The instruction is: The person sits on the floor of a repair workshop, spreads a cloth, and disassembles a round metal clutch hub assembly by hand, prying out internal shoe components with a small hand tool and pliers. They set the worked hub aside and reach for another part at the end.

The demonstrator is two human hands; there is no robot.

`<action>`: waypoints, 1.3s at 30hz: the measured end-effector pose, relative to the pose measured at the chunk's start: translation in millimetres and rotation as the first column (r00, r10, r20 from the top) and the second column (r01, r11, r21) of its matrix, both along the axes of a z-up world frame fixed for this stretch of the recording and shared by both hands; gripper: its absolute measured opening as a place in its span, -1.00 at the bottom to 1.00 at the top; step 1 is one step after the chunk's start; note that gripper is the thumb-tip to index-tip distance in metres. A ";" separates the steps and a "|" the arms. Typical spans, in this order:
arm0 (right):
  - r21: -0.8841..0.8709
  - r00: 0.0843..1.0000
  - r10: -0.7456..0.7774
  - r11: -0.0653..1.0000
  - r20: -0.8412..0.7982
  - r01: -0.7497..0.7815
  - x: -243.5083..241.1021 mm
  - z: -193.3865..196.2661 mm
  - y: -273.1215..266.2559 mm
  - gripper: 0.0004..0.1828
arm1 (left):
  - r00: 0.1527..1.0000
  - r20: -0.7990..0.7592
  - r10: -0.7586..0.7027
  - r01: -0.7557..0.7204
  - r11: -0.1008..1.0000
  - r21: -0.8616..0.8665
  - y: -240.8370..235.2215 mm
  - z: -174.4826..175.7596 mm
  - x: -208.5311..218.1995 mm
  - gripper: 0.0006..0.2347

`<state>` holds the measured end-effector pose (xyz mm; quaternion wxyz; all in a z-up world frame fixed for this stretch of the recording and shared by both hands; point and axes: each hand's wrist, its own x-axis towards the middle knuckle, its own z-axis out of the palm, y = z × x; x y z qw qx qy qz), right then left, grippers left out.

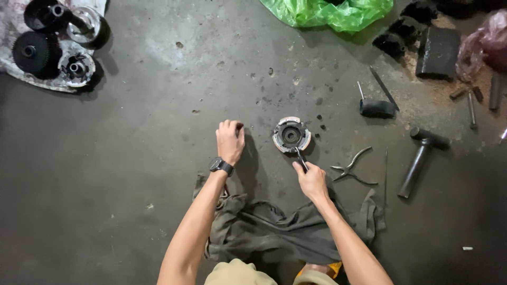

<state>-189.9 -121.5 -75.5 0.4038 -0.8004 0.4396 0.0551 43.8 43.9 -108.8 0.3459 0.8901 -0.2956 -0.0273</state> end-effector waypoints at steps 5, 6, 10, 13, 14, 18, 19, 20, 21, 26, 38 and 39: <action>-0.017 1.000 0.014 1.000 0.026 -0.014 0.0 -4.4 1.6 -0.46 | 0.998 0.054 0.017 -0.022 0.995 0.101 -3.4 -2.9 -2.3 -0.88; -0.003 1.000 0.008 1.000 0.007 -0.008 0.0 -3.5 1.6 -0.45 | 0.999 0.043 0.009 -0.014 0.994 0.112 -9.3 0.6 -3.3 -0.87; 0.016 1.000 -0.003 1.000 -0.022 0.003 1.4 1.3 -0.2 -0.45 | 1.000 -0.003 -0.026 0.027 0.985 0.170 -27.6 -4.3 -1.1 -0.86; 0.006 1.000 0.001 1.000 -0.017 -0.001 0.0 -0.4 0.2 -0.46 | 0.997 -0.001 -0.072 0.071 0.970 0.235 -27.8 -9.5 -1.6 -0.85; 0.007 1.000 0.000 1.000 -0.019 0.000 1.3 1.0 0.1 -0.46 | 0.997 -0.004 -0.073 0.072 0.969 0.236 -27.4 -11.4 -2.9 -0.85; 0.022 1.000 0.000 1.000 0.000 0.000 2.1 1.7 3.5 -0.46 | 0.986 -0.040 -0.163 0.165 0.985 0.058 -25.8 -8.6 -14.4 -0.86; 0.027 1.000 0.001 1.000 0.004 -0.001 2.1 1.0 3.7 -0.46 | 0.981 -0.105 -0.166 0.160 0.985 -0.067 -27.0 -4.8 -17.9 -0.89; 0.029 1.000 0.000 1.000 0.001 0.000 2.1 0.5 3.4 -0.46 | 0.980 -0.108 -0.168 0.161 0.985 -0.066 -33.0 7.8 -22.8 -0.89; 0.028 1.000 -0.003 1.000 -0.004 0.003 2.0 0.1 3.0 -0.46 | 0.945 -0.283 -0.164 0.113 0.976 -0.188 -39.2 20.5 -27.6 -0.90; 0.034 0.999 -0.025 0.999 -0.023 0.025 4.2 4.3 3.4 -0.50 | 0.779 -0.558 -0.286 0.076 0.927 -0.368 -65.2 46.1 -47.5 -0.89; 0.076 0.998 -0.048 0.996 -0.030 0.050 4.9 8.2 2.5 -0.57 | 0.801 -0.479 -0.360 0.294 0.933 -0.209 -79.6 26.8 -40.9 -0.84; 0.069 0.998 -0.049 0.996 -0.026 0.051 5.3 9.5 2.6 -0.58 | 0.816 -0.441 -0.374 0.337 0.927 -0.161 -80.6 30.2 -39.4 -0.84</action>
